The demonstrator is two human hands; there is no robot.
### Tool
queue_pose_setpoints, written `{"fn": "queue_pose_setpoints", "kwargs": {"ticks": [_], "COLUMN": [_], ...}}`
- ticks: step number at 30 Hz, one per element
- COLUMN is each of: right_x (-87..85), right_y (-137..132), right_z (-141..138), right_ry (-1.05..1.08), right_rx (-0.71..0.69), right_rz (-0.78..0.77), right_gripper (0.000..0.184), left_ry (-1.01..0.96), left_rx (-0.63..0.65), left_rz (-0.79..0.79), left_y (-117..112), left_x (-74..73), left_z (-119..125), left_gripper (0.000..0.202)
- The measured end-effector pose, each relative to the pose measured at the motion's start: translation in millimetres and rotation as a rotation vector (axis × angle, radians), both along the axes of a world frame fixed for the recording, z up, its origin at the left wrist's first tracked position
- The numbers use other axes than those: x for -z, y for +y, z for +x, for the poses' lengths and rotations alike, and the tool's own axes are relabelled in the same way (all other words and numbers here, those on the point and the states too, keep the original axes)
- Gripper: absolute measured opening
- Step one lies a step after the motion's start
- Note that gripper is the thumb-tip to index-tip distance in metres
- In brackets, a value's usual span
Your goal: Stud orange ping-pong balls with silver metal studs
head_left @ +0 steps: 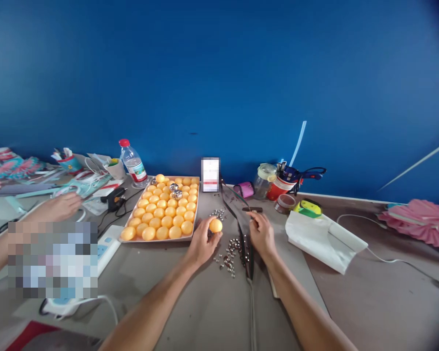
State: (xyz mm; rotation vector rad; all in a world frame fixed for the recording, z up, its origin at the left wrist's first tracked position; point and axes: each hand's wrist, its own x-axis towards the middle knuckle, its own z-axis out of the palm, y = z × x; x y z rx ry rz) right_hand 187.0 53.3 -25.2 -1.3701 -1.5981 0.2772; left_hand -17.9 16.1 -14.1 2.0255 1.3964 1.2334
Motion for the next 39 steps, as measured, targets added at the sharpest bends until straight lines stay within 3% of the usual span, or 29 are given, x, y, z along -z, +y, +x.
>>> {"fn": "queue_pose_setpoints", "kwargs": {"ticks": [6, 11, 18, 23, 28, 34, 39], "right_x": [1.7, 7.8, 17.8, 19.7, 11.3, 9.2, 11.5], "right_y": [4, 11, 13, 11, 4, -8, -13], "right_z": [13, 27, 30, 25, 14, -3, -9], "right_ry": [-0.035, -0.077, -0.114, -0.199, -0.301, -0.314, -0.282], "right_rx": [0.157, 0.272, 0.254, 0.163, 0.033, -0.329, -0.443], "right_rz": [0.090, 0.066, 0.030, 0.110, 0.212, 0.079, -0.024], "right_gripper": [0.028, 0.028, 0.026, 0.023, 0.022, 0.031, 0.037], "left_ry": [-0.013, -0.029, -0.024, -0.002, -0.012, -0.014, -0.092], "left_rx": [-0.085, -0.125, -0.049, 0.053, 0.189, 0.335, 0.255], "left_rz": [-0.007, -0.037, -0.040, -0.076, -0.081, -0.031, -0.042], "left_y": [4, 10, 6, 1, -4, -13, -10], "left_x": [6.6, 18.6, 24.2, 21.5, 15.4, 6.0, 0.6], "left_z": [1, 2, 5, 7, 9, 13, 8], "left_gripper": [0.032, 0.030, 0.033, 0.037, 0.039, 0.040, 0.038]}}
